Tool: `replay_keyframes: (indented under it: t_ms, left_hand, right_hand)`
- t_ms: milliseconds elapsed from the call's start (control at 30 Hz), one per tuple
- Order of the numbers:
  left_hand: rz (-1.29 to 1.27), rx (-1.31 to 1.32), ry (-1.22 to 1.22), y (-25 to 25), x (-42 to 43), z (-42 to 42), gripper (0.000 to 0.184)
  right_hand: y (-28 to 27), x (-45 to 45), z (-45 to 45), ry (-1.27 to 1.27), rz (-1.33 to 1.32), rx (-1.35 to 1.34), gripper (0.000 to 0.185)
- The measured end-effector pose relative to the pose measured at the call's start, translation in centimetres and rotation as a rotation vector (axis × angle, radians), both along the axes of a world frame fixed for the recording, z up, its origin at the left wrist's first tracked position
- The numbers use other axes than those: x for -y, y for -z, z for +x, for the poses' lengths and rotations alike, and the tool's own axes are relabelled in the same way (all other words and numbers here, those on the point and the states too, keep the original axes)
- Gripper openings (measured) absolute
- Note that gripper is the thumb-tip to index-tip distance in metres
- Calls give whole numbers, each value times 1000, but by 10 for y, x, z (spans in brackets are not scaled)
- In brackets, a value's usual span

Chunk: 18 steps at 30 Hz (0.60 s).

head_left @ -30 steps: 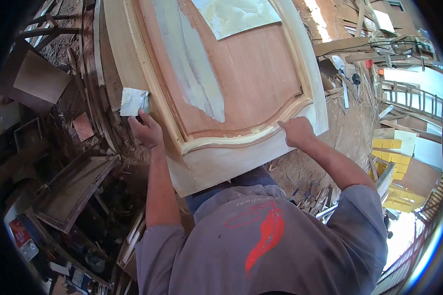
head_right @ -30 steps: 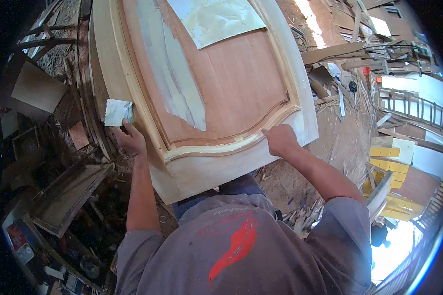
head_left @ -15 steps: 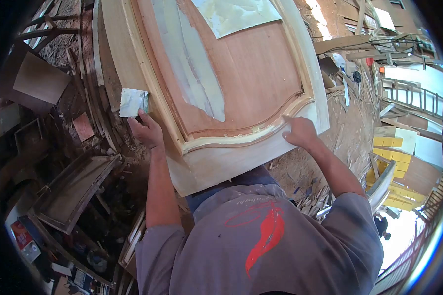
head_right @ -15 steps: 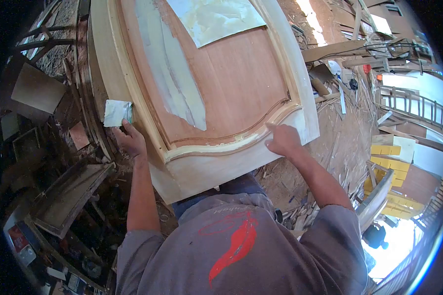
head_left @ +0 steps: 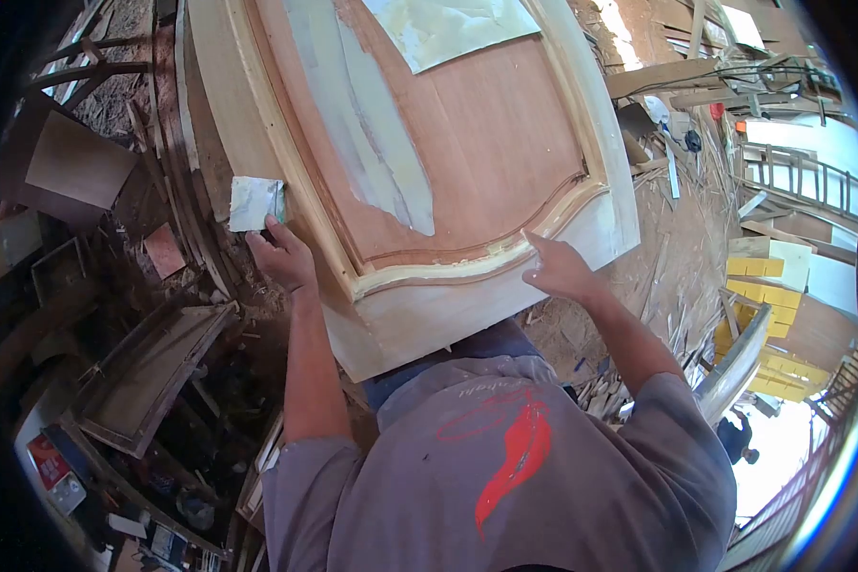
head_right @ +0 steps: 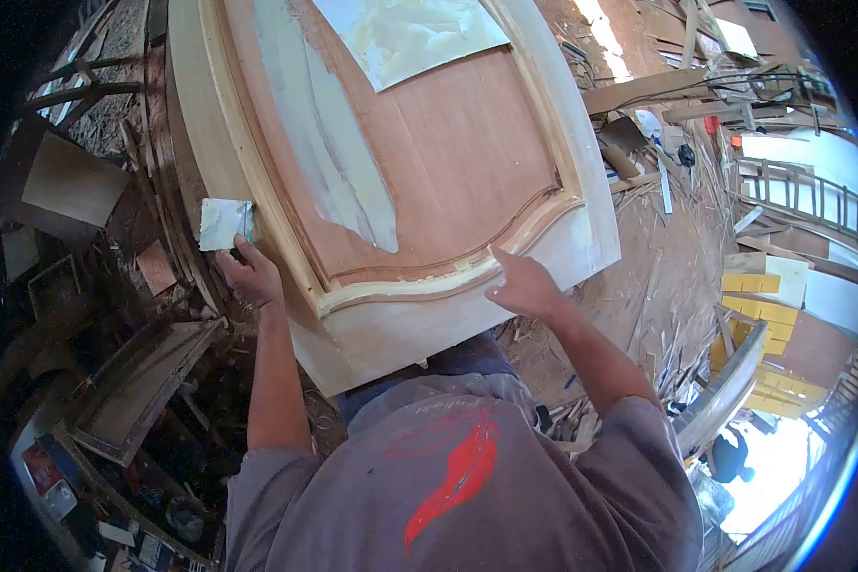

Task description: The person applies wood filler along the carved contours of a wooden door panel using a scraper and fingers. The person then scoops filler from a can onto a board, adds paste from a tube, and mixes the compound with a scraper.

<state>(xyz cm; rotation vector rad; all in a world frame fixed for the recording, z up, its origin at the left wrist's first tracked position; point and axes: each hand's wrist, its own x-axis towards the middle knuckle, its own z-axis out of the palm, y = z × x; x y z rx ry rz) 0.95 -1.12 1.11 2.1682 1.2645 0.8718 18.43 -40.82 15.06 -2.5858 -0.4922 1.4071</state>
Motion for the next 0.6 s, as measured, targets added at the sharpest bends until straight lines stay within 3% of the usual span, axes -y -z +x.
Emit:
replay_keyframes:
  t_ms: [167,367,467,500,600]
  left_hand:
    - [54,22,9,1,-2,1,33]
    - [9,13,-1,-3,-2,-1,36]
    - [-170,22,-35,-4,-2,-6,38]
    - [-100,70,-5,-8,-4,-4,35]
    - [-449,333,41,-27,14,-11,25]
  right_hand:
    - [15,-10,-22,-27,-61,50,83]
    - [16,-28,-31,184,206,-51,75]
    - [17,-49,-31,306,308,36,64]
    - [18,-59,-31,354,417,8,64]
    - [19,-91,-42,503,694,-103,65]
